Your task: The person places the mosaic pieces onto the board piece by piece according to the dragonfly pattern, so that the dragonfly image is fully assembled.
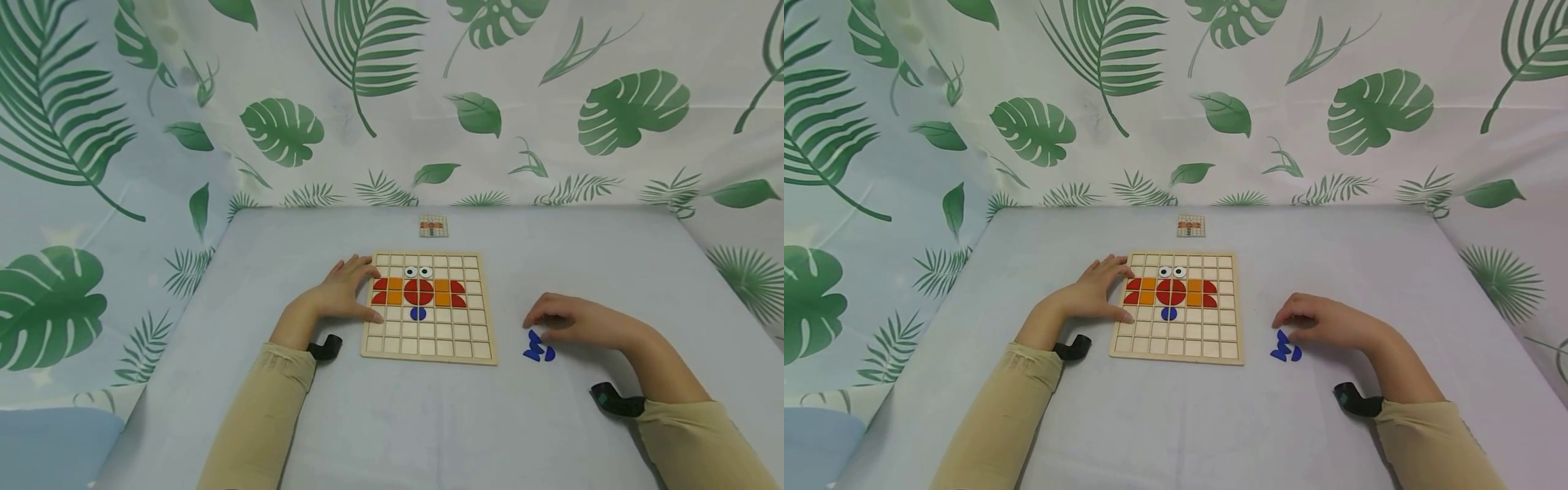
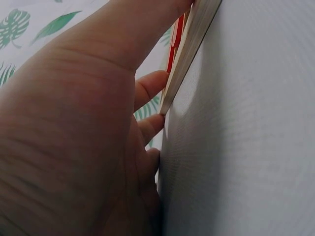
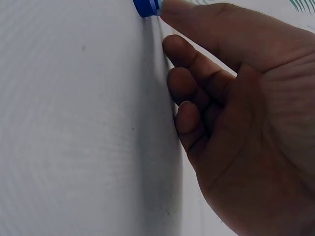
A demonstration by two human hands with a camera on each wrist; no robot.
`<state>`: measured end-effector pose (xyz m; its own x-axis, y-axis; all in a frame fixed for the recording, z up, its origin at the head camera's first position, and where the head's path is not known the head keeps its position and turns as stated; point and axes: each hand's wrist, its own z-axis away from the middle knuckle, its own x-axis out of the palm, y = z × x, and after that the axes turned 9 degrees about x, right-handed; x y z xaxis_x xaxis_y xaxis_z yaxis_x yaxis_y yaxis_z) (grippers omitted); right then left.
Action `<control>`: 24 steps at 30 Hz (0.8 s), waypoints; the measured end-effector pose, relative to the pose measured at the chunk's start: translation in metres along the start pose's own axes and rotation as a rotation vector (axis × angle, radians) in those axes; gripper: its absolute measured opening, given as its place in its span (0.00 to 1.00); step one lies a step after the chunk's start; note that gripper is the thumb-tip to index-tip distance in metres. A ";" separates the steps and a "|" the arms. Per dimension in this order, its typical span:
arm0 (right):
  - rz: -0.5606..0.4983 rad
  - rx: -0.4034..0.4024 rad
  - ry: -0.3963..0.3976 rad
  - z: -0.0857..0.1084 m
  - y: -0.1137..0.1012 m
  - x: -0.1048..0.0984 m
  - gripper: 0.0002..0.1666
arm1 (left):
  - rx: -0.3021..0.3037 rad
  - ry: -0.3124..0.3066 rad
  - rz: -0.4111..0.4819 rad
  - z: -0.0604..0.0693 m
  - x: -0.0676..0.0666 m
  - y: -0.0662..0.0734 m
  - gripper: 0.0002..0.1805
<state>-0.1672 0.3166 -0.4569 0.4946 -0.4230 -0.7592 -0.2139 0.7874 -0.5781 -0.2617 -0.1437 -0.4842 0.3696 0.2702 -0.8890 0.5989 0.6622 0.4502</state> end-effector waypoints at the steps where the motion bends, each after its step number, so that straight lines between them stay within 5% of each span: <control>1: 0.003 -0.004 -0.003 0.000 0.000 0.000 0.13 | 0.000 -0.001 0.001 0.000 0.000 0.000 0.50; 24: 0.018 0.023 0.105 -0.005 -0.003 0.008 0.15 | 0.001 0.007 0.003 0.000 -0.001 0.001 0.49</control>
<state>-0.1672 0.3085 -0.4626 0.3998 -0.4521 -0.7974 -0.2024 0.8049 -0.5578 -0.2612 -0.1432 -0.4824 0.3665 0.2774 -0.8881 0.5983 0.6607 0.4533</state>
